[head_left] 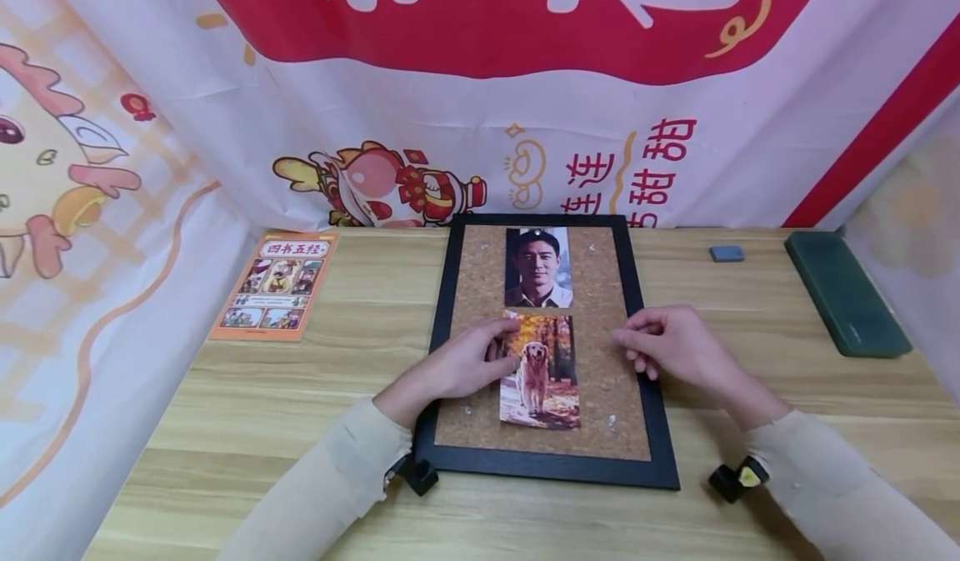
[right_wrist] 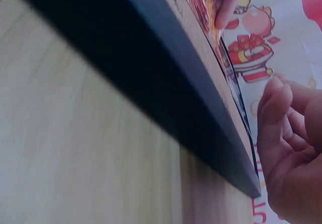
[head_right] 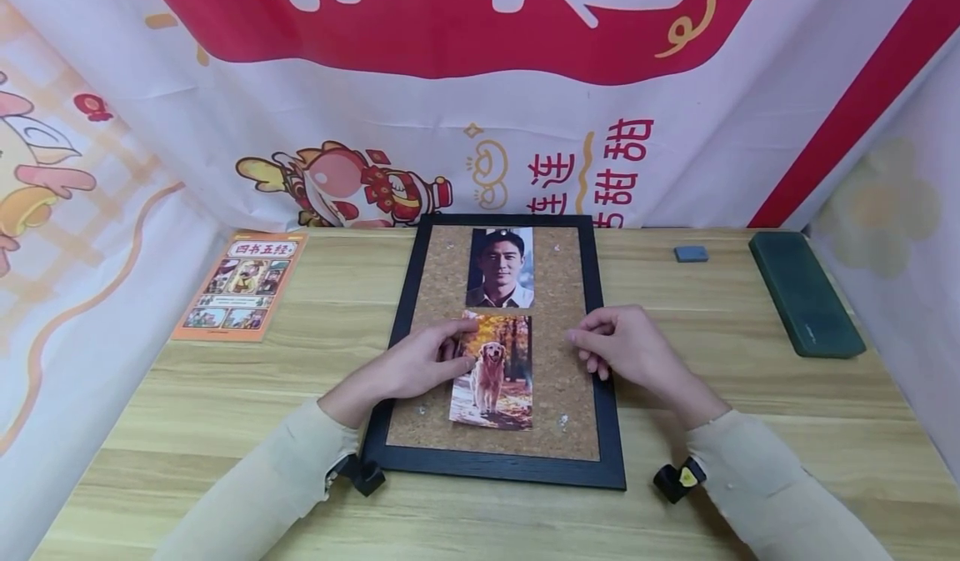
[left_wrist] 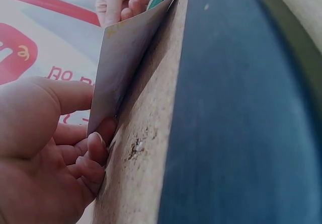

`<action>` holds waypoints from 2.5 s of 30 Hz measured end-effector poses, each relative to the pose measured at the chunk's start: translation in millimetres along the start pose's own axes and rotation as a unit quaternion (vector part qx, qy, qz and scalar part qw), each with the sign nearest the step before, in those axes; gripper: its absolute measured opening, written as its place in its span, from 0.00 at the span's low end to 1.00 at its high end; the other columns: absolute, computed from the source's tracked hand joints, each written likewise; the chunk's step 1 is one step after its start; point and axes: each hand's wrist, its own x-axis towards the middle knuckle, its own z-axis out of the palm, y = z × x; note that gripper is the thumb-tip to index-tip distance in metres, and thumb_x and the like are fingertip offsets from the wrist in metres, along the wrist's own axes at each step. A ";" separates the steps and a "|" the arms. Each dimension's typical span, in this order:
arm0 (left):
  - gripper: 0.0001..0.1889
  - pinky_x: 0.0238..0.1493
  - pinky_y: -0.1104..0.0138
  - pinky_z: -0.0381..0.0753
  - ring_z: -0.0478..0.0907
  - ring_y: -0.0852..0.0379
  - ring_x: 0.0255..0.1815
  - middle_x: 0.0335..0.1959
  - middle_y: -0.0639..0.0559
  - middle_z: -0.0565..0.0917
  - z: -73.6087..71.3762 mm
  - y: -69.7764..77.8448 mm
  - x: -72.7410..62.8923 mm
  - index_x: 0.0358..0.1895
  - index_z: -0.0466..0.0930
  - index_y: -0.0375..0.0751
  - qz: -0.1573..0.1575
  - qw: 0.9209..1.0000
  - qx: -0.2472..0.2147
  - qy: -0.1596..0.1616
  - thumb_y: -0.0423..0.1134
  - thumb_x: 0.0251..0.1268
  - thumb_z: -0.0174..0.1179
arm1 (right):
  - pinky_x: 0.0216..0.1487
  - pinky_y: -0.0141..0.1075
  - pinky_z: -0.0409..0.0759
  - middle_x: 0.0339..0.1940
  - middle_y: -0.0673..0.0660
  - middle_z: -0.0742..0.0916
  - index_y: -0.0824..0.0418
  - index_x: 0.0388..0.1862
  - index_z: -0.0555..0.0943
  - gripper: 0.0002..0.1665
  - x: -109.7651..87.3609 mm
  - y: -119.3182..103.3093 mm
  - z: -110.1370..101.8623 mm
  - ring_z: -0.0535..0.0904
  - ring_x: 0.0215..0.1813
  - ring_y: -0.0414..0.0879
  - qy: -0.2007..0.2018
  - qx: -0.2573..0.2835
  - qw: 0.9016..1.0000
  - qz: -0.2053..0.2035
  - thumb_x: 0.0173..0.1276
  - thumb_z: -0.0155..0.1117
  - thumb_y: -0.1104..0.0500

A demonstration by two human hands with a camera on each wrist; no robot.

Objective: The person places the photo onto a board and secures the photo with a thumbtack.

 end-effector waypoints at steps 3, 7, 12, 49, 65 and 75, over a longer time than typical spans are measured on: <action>0.32 0.34 0.68 0.79 0.78 0.62 0.35 0.59 0.54 0.83 6.2 -15.1 6.6 0.81 0.70 0.44 -0.007 1.000 0.013 -0.005 0.50 0.79 0.64 | 0.30 0.39 0.88 0.30 0.58 0.91 0.68 0.49 0.88 0.13 4.4 -7.0 4.9 0.86 0.28 0.46 -0.017 0.027 0.999 -0.006 0.82 0.66 0.57; 0.33 0.35 0.66 0.78 0.78 0.60 0.36 0.62 0.52 0.83 5.3 -14.1 5.9 0.81 0.69 0.43 -0.004 1.000 0.011 -0.012 0.50 0.80 0.63 | 0.35 0.40 0.90 0.36 0.61 0.92 0.70 0.54 0.87 0.14 9.9 -19.4 10.4 0.89 0.32 0.46 -0.039 0.048 0.998 -0.009 0.82 0.65 0.59; 0.33 0.37 0.65 0.78 0.78 0.59 0.37 0.63 0.47 0.83 1.2 -1.7 1.9 0.80 0.69 0.39 0.002 1.000 0.020 -0.012 0.48 0.80 0.63 | 0.39 0.39 0.91 0.41 0.63 0.93 0.72 0.58 0.86 0.15 20.4 -31.7 18.6 0.90 0.35 0.46 -0.069 0.069 0.995 -0.012 0.83 0.62 0.63; 0.34 0.42 0.67 0.82 0.80 0.61 0.43 0.67 0.56 0.78 15.0 -30.0 16.1 0.82 0.68 0.49 -0.009 0.999 0.052 -0.008 0.52 0.79 0.64 | 0.34 0.36 0.90 0.32 0.60 0.90 0.75 0.55 0.81 0.11 80.7 -68.3 59.4 0.87 0.28 0.43 -0.120 0.065 0.989 0.055 0.82 0.58 0.69; 0.32 0.52 0.64 0.82 0.79 0.60 0.52 0.60 0.58 0.79 18.0 -26.6 20.6 0.79 0.69 0.50 -0.020 0.997 0.069 -0.001 0.50 0.77 0.67 | 0.25 0.36 0.87 0.24 0.57 0.87 0.67 0.41 0.82 0.05 87.0 -75.3 57.3 0.84 0.21 0.43 -0.109 -0.044 0.990 0.080 0.79 0.64 0.65; 0.32 0.76 0.53 0.76 0.75 0.52 0.76 0.77 0.50 0.76 7.6 -2.7 7.8 0.80 0.69 0.49 -0.067 0.993 0.095 -0.001 0.49 0.77 0.66 | 0.17 0.35 0.80 0.14 0.51 0.80 0.64 0.38 0.84 0.12 87.9 -68.6 54.9 0.79 0.14 0.42 -0.110 -0.043 0.989 0.093 0.79 0.68 0.57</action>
